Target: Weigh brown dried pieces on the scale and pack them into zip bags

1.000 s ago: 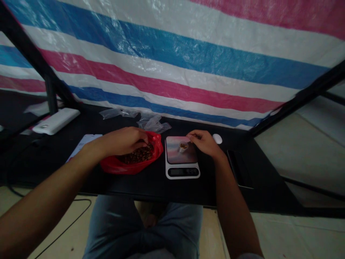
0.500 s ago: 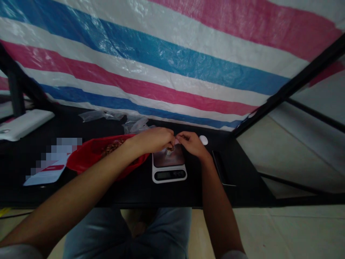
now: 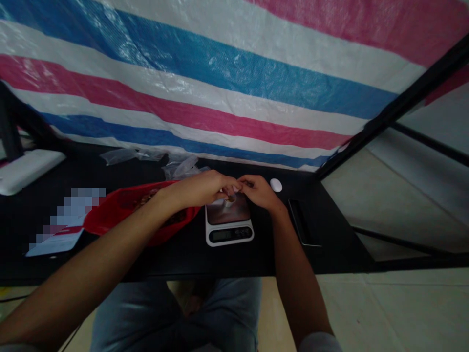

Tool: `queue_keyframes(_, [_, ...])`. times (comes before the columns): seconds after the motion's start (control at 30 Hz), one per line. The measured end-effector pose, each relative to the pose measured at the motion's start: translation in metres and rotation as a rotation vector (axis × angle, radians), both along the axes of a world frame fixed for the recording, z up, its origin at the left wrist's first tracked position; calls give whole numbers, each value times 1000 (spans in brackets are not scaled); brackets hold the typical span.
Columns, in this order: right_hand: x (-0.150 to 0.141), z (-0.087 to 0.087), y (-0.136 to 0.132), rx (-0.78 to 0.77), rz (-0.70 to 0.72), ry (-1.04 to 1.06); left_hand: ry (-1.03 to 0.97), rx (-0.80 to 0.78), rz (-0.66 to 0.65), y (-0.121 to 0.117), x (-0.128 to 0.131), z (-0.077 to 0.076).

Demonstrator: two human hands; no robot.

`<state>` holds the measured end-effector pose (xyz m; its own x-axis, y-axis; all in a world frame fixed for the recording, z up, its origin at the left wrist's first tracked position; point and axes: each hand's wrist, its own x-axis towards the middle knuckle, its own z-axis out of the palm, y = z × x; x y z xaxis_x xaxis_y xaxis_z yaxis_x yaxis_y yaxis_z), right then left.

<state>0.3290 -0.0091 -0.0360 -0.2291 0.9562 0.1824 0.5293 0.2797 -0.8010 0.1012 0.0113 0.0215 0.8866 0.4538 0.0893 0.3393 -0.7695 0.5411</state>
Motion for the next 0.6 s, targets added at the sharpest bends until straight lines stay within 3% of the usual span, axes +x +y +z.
queue_keyframes(0.4, [-2,0,-1,-11,13,-12,80,228,103,-3,-2,2])
queue_keyframes(0.6, [-1,-2,1,-5,-16,-27,103,180,162,-13,-40,12])
